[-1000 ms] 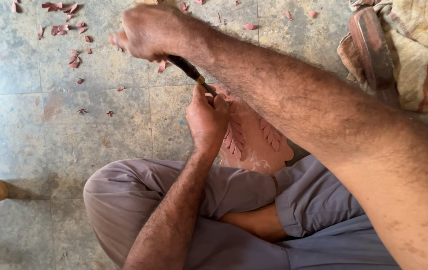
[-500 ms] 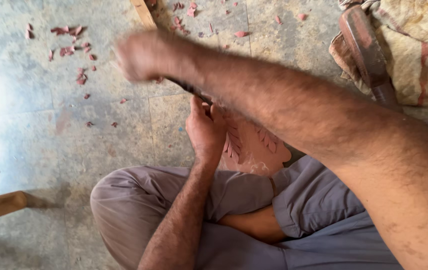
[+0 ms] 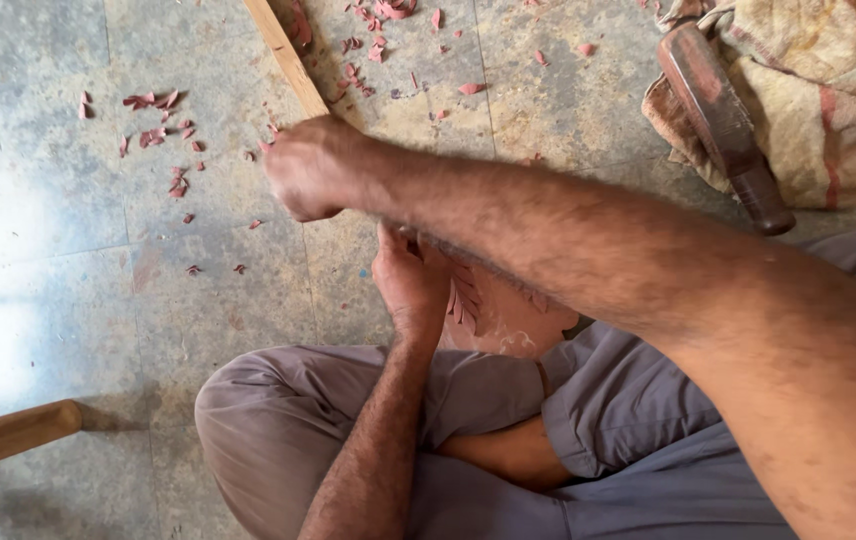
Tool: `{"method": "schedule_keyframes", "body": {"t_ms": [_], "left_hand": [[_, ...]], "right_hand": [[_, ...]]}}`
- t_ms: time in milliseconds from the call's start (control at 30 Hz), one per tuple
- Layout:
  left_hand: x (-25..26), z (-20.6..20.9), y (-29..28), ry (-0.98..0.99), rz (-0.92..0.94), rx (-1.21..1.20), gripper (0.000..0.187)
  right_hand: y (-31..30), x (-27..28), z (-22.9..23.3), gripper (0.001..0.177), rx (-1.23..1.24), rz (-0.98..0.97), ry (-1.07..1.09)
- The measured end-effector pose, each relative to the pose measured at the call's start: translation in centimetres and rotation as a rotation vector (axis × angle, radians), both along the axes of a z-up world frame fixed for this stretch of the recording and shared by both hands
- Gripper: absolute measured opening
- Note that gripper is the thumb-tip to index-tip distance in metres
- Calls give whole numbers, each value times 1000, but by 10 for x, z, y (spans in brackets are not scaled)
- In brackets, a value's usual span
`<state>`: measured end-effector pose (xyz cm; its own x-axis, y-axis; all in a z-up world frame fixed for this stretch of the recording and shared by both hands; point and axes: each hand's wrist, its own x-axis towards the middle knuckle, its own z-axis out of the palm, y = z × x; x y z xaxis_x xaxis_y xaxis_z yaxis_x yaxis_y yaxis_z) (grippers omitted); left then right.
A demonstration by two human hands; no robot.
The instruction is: The person carves floral patterns into a flat piece of wood using several chisels and a mallet while sitting on the floor surrounded by wood shavings. Debris is periodically brushed away by hand to clear the workspace.
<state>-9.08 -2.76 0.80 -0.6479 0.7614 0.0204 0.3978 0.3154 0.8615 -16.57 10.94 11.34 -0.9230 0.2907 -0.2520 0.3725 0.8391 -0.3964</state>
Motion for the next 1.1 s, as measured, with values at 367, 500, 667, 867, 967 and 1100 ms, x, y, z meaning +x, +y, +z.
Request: {"method": "schedule_keyframes", "body": {"t_ms": [367, 500, 667, 867, 967, 1100], "left_hand": [[12, 8, -2, 12, 37, 140, 59], [13, 1, -3, 61, -76, -18, 19], [-4, 14, -4, 81, -201, 116, 21], [-32, 22, -17, 294, -229, -185, 24], [-19, 17, -16, 326, -308, -153, 32], [-4, 14, -16, 464, -398, -233, 36]], "right_hand": [[-13, 25, 8, 7, 319, 180, -172], [1, 57, 22, 7, 227, 112, -237], [28, 156, 57, 29, 176, -70, -218], [18, 292, 55, 24, -147, -586, 370], [-3, 325, 32, 25, -432, -863, 497], [-17, 341, 24, 23, -678, -1052, 615]]}}
